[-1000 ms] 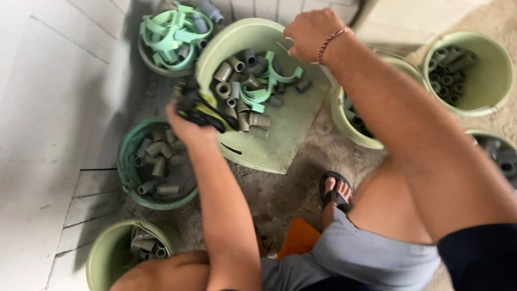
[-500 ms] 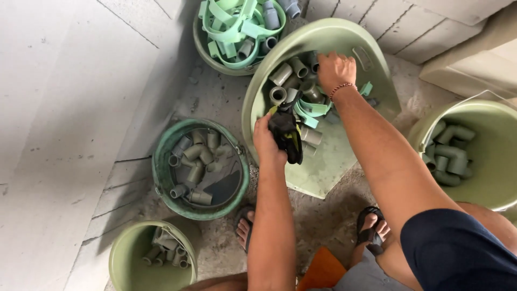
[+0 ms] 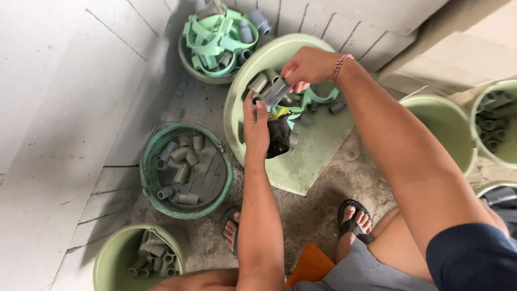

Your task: The person sits on the floor surrounded by green buckets and wipes small grey plastic pipe fittings with a cloth. They pick up each fitting, wipe it, and place it into a separate bucket.

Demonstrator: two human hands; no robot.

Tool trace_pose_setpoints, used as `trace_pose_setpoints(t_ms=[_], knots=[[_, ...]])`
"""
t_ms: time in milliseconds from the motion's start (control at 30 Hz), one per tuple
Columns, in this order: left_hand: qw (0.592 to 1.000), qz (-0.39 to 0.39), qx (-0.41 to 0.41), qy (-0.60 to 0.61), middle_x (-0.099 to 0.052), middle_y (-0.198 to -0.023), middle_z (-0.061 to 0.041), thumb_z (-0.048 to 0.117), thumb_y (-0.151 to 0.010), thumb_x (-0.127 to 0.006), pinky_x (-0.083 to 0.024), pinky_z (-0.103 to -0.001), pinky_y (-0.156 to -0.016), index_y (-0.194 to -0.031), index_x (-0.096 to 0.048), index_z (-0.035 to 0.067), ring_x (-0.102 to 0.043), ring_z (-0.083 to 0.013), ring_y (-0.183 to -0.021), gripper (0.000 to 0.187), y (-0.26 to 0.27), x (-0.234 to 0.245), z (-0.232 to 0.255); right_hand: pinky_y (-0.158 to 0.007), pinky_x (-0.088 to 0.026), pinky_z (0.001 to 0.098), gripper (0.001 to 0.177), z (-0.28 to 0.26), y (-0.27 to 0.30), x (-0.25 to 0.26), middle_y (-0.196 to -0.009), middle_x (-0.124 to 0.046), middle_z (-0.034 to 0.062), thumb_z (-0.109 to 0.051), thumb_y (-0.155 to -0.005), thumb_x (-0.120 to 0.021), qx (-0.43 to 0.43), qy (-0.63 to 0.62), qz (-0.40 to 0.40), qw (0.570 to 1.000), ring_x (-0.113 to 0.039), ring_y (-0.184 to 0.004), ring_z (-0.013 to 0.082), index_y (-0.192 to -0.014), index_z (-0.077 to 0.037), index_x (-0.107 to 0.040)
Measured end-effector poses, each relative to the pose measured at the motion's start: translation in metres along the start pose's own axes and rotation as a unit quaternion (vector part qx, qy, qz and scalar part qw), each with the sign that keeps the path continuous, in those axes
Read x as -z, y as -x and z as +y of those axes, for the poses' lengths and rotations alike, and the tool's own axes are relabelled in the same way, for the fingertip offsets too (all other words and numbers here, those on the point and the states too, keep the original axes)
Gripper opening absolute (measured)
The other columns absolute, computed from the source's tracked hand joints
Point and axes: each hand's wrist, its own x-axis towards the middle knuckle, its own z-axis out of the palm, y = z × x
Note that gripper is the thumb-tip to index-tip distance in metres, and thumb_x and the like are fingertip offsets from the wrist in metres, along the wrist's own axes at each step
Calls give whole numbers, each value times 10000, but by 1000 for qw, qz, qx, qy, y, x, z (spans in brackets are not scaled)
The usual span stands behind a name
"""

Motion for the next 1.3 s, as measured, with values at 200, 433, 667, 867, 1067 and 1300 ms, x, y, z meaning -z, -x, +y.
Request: trace_pose_setpoints(t_ms=[200,433,667,867,1067,1300], knots=[[876,28,-117,467,-670,-1049,-177,340,-1008,-613,-556,-389,-837,-1088,-525,97,-662,-256,-942,271,28,-47,30,-763,-614,273,355,-44,118,-12,-909,-783,99,-369,-1003,-614,47,-108,83,990,-745,-765,155,-1099,-55,-748],[836,11,-187,515,-658,-1223,-242,405,-1041,-577,-583,-468,-951,-1283,-565,112,-673,-316,-1076,380,88,-74,65,-994,-511,502,633,-12,207,-84,-1279,-651,189,-390,-878,-799,200,-82,313,925,-629,-1174,351,-1408,-123,-580],[813,-89,-159,553,-606,-789,-86,483,-1011,-631,-456,-286,-638,-1070,-665,100,-578,-205,-737,389,99,-71,72,-958,-535,327,331,13,280,-71,-1116,-697,144,-102,-989,-758,343,-245,462,780,-601,-1022,135,-1297,-23,-669],[896,-109,-271,334,-542,-712,-44,417,-1067,-501,-408,-228,-571,-1010,-632,99,-532,-129,-638,348,158,-96,92,-882,-529,559,672,21,282,-74,-1288,-537,312,-438,-936,-760,492,89,500,707,-621,-1058,506,-1421,-7,-586],[888,-42,-417,191,-478,-658,-18,245,-1052,-523,-429,-235,-601,-971,-582,107,-479,-95,-633,170,182,-101,91,-590,-534,377,496,55,257,-92,-818,-632,98,-424,-849,-822,428,-42,561,708,-660,-624,280,-1206,-98,-711],[776,55,-627,27,-501,-725,-77,260,-1002,-627,-468,-358,-556,-1001,-627,81,-514,-269,-582,179,145,-108,63,-1115,-438,471,616,46,262,-62,-1153,-734,201,-601,-953,-530,-25,-301,365,881,-647,-1211,343,-1115,-48,-748]])
